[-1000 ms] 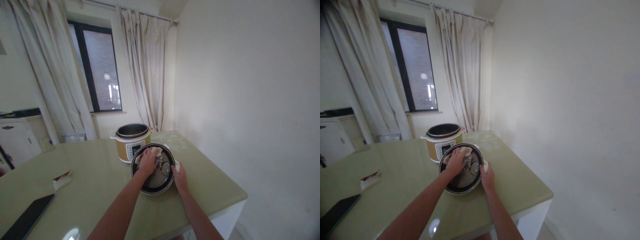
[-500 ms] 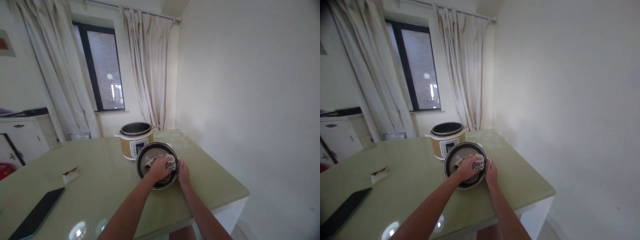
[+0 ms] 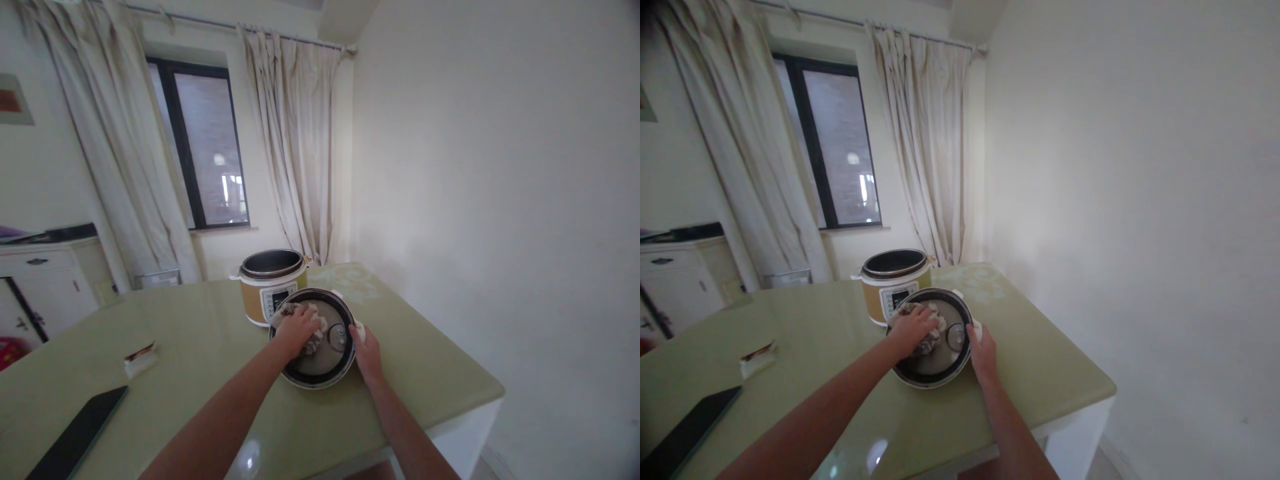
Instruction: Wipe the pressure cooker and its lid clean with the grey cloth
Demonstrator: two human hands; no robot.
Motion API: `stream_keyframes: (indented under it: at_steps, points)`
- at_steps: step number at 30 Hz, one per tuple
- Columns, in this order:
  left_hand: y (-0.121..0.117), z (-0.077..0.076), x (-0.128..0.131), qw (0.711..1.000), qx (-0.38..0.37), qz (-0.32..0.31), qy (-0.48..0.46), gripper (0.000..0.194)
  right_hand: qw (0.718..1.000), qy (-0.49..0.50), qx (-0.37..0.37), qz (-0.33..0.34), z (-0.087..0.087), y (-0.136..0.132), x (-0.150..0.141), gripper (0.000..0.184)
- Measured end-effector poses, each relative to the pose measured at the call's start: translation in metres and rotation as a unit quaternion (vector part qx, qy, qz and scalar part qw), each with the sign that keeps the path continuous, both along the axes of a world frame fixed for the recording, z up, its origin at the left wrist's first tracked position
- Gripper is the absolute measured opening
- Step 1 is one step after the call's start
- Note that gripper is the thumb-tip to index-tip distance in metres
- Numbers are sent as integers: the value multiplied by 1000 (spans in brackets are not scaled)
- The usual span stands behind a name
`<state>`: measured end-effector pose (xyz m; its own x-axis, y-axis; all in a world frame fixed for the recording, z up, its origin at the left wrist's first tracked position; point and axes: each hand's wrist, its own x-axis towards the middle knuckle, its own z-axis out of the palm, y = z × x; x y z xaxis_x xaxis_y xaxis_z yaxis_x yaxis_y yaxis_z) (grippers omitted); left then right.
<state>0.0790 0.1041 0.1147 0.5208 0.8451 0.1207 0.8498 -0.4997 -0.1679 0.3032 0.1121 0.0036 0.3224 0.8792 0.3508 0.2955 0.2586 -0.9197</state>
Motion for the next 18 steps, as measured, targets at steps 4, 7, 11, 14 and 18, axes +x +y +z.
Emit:
stream_keyframes:
  at_steps: [4,7,11,14,18]
  points:
    - [14,-4,3,992,39,97,-72,57,998,-62,3,-28,-4,-7,-1,59]
    - [20,-13,18,971,70,151,-175,60,996,-90,13,-27,-6,-12,0,61]
    - [19,-26,47,943,79,131,-296,57,993,-110,20,-23,-5,-12,0,63]
    - [14,-31,62,928,55,81,-359,56,992,-122,21,-33,-3,-12,0,64]
    - [7,-28,65,928,-1,26,-372,47,991,-127,27,-42,-4,-11,0,63]
